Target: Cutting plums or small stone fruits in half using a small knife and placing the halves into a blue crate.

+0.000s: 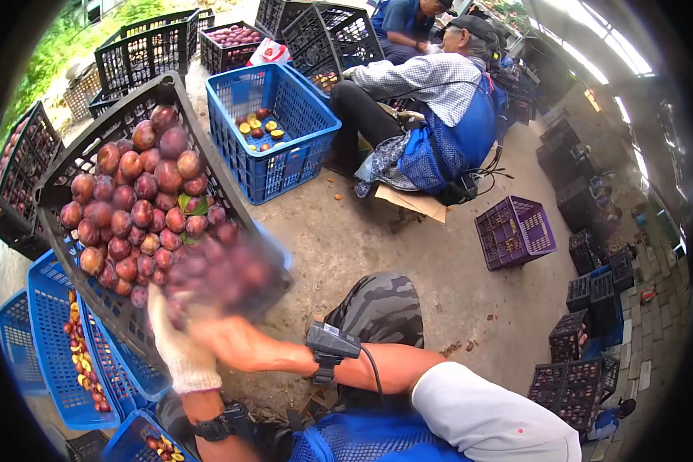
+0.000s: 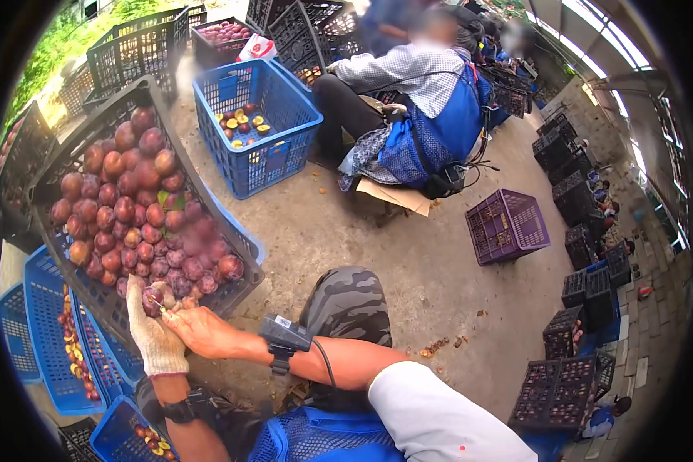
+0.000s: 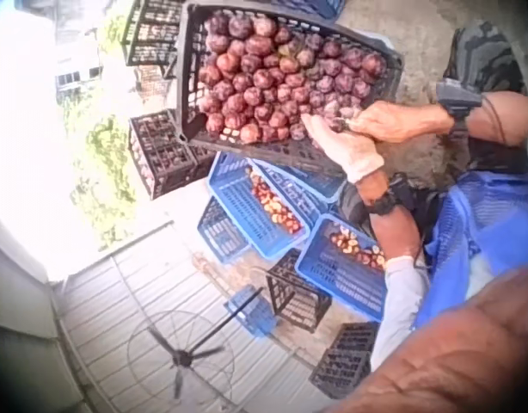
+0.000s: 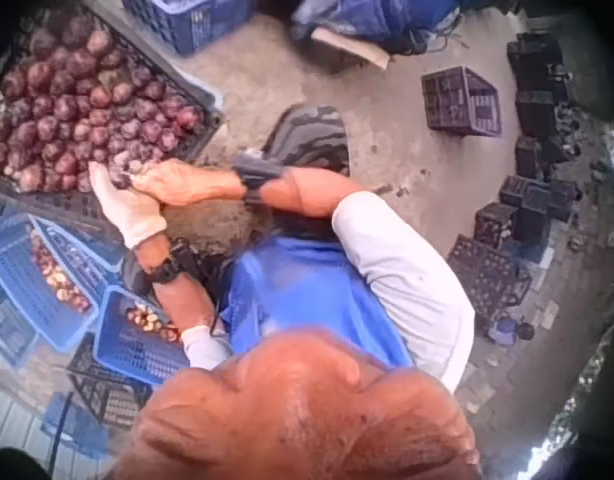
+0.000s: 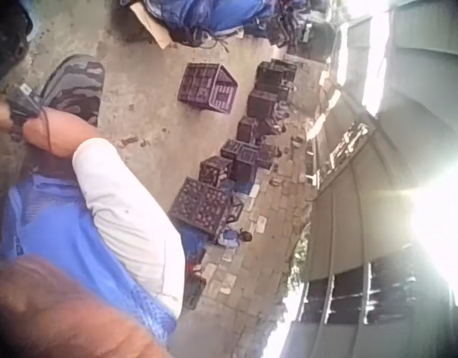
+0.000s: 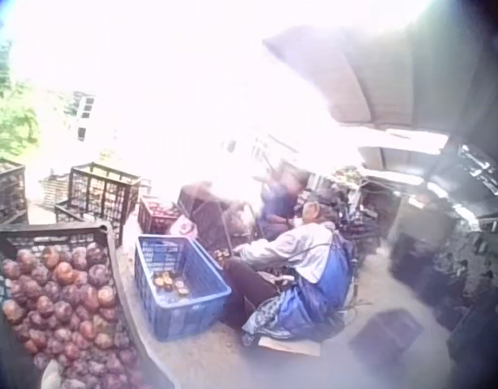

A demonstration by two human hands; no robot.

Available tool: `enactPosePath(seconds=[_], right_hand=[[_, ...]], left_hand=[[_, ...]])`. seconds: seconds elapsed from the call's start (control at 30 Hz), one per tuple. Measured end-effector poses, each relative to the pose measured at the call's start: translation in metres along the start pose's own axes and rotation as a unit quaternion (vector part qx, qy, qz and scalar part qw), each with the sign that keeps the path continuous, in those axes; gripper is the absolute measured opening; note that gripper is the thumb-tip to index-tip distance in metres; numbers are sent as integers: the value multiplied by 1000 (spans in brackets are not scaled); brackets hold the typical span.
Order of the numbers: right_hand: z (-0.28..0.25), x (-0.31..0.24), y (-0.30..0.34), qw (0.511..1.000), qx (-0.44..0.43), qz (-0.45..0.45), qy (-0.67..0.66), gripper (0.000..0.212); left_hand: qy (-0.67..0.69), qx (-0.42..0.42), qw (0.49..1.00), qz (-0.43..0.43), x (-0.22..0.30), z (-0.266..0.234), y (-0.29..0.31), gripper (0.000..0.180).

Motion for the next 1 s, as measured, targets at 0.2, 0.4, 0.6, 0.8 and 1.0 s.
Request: enactPosePath(seconds=[0.2,0.4,0.6,0.8,1.0], right_hand=[[-12,-3,-2,999,-5,44,7,46],[-13,-17,1,950,-96,230,-188,52],[-29,-16,-3,974,-131,146,-113,56],[-76,-18,14,952,-289,100,-20,57],[-54,-40,19,938,-265,224,-8,54]], left_hand=[[-236,-11,963,130,10,19,11,56],[-17,-73,996,55,9,10,13,48],[46,-181,982,-15,33,17,21,44],[-157,-305,929,-142,63,16,37,53],[-217,-276,928,-124,66,-2,31,60]])
Point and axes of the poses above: each hand's wrist, its own y-axis away from the middle knuckle, its own z-axis out of the palm, x = y × z, the point moved 2 cm from there along -y, towards the middle knuckle, and after that the axes turned 12 degrees about z, right-handed, at the moved point
